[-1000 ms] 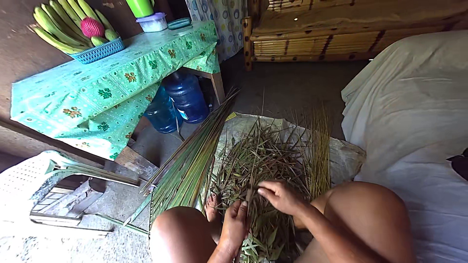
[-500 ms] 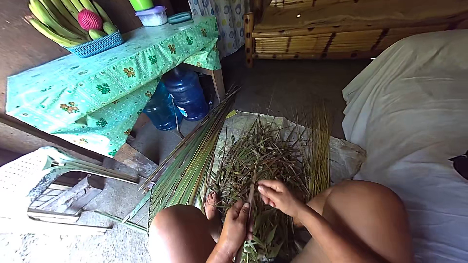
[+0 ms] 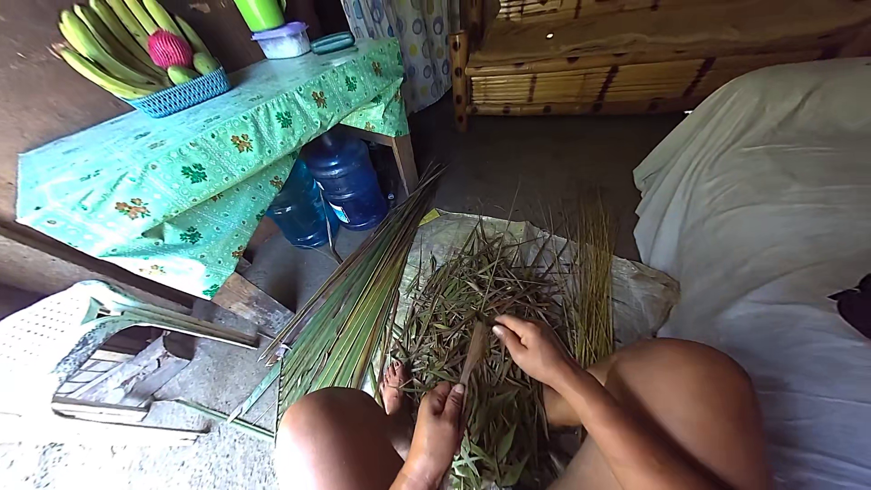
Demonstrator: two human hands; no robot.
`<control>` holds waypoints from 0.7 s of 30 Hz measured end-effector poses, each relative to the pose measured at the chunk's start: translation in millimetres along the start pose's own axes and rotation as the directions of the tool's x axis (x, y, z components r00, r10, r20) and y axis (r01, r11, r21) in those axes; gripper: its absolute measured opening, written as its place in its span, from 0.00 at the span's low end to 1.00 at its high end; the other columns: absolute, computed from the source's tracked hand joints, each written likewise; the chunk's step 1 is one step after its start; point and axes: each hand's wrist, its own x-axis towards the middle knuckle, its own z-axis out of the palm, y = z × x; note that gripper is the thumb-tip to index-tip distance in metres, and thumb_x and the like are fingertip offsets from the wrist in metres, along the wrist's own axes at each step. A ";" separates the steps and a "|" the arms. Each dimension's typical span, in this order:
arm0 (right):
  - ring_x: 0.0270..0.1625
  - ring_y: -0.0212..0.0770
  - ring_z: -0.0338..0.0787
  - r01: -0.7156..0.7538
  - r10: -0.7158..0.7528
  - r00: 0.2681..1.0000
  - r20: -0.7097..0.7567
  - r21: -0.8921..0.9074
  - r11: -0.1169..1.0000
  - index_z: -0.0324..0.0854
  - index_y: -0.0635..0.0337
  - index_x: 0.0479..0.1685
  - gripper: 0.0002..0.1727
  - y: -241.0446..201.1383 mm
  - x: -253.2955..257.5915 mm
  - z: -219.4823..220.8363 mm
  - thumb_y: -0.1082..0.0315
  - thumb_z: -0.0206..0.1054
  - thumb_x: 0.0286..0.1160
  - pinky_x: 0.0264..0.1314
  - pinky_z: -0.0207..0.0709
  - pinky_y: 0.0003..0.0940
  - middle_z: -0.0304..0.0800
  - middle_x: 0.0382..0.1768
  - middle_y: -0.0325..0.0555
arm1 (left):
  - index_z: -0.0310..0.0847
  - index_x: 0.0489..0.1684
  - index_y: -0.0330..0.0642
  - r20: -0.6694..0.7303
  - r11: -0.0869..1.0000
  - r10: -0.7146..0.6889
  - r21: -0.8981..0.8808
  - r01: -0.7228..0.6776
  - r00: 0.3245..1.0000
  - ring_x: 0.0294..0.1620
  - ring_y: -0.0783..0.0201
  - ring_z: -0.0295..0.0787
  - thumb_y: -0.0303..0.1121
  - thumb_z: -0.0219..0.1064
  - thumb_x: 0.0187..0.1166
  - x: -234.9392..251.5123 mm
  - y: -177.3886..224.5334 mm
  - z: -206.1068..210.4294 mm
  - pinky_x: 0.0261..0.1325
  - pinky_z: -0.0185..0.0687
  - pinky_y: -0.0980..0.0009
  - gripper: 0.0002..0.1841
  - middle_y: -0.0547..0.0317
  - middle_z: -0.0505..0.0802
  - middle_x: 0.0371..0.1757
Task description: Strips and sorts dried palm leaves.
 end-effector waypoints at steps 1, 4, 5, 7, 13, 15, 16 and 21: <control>0.45 0.56 0.92 -0.026 0.026 0.999 -0.046 0.015 1.000 0.87 0.69 0.54 0.20 1.6 3.7 -2.4 0.61 0.54 0.89 0.53 0.81 0.58 0.92 0.40 0.60 | 0.73 0.28 0.45 0.007 1.000 0.008 0.006 -0.008 1.000 0.08 0.77 0.60 0.32 0.49 0.92 0.3 -0.5 -0.2 0.14 0.58 0.80 0.16 0.71 0.70 0.12; 0.34 0.42 0.85 -0.008 0.006 1.000 0.018 0.150 0.989 0.88 0.66 0.51 0.20 -3.0 -2.7 -5.2 0.60 0.54 0.88 0.42 0.80 0.44 0.88 0.32 0.50 | 0.74 0.28 0.44 -0.018 1.000 0.007 0.006 -0.007 1.000 0.09 0.77 0.60 0.32 0.49 0.92 1.3 -1.5 -1.9 0.14 0.58 0.80 0.16 0.70 0.70 0.12; 0.30 0.37 0.82 0.012 -0.036 0.994 0.104 0.224 0.975 0.88 0.66 0.49 0.20 -9.7 -10.8 -3.5 0.60 0.55 0.86 0.38 0.78 0.39 0.86 0.29 0.47 | 0.74 0.29 0.43 -0.038 1.000 0.002 0.003 -0.002 0.999 0.09 0.77 0.60 0.31 0.49 0.93 2.8 -0.5 -2.0 0.14 0.59 0.80 0.16 0.70 0.71 0.12; 0.28 0.35 0.81 0.067 -0.160 0.954 0.254 0.339 0.939 0.89 0.67 0.47 0.19 -23.8 -29.0 6.1 0.61 0.55 0.86 0.36 0.77 0.35 0.86 0.27 0.46 | 0.75 0.31 0.42 -0.073 1.000 0.003 0.005 -0.002 0.997 0.09 0.77 0.61 0.31 0.49 0.93 6.0 2.9 -0.1 0.14 0.60 0.80 0.16 0.69 0.71 0.13; 0.36 0.46 0.92 0.300 -0.321 0.935 0.153 0.143 0.943 0.89 0.64 0.40 0.19 -20.1 -32.9 27.1 0.59 0.58 0.85 0.41 0.85 0.46 0.91 0.33 0.51 | 0.76 0.32 0.42 -0.103 0.998 0.055 0.032 -0.052 0.993 0.10 0.77 0.62 0.29 0.49 0.91 8.1 3.6 1.7 0.15 0.61 0.81 0.14 0.70 0.72 0.13; 0.41 0.52 0.94 0.195 -0.199 0.973 0.113 0.051 0.980 0.89 0.65 0.45 0.19 -12.8 -19.8 18.6 0.60 0.58 0.86 0.47 0.86 0.53 0.93 0.38 0.55 | 0.75 0.31 0.42 -0.081 0.999 0.031 0.036 -0.029 0.996 0.10 0.76 0.61 0.31 0.50 0.93 5.1 4.2 0.7 0.15 0.60 0.80 0.15 0.69 0.71 0.13; 0.43 0.53 0.93 0.130 -0.133 0.986 0.103 0.034 0.991 0.89 0.66 0.47 0.19 -6.7 -11.6 14.9 0.60 0.57 0.86 0.50 0.85 0.56 0.93 0.39 0.56 | 0.75 0.31 0.42 -0.068 0.999 0.022 0.029 -0.020 0.997 0.09 0.76 0.61 0.32 0.50 0.93 3.7 3.9 0.5 0.14 0.59 0.80 0.15 0.69 0.71 0.13; 0.45 0.52 0.92 -0.016 0.018 0.999 -0.032 0.055 0.998 0.88 0.67 0.54 0.20 3.3 7.8 3.2 0.60 0.55 0.89 0.53 0.82 0.54 0.92 0.40 0.58 | 0.75 0.29 0.44 -0.012 1.000 0.024 -0.002 -0.024 1.000 0.09 0.77 0.60 0.31 0.50 0.92 1.6 4.0 2.9 0.14 0.57 0.80 0.16 0.70 0.70 0.13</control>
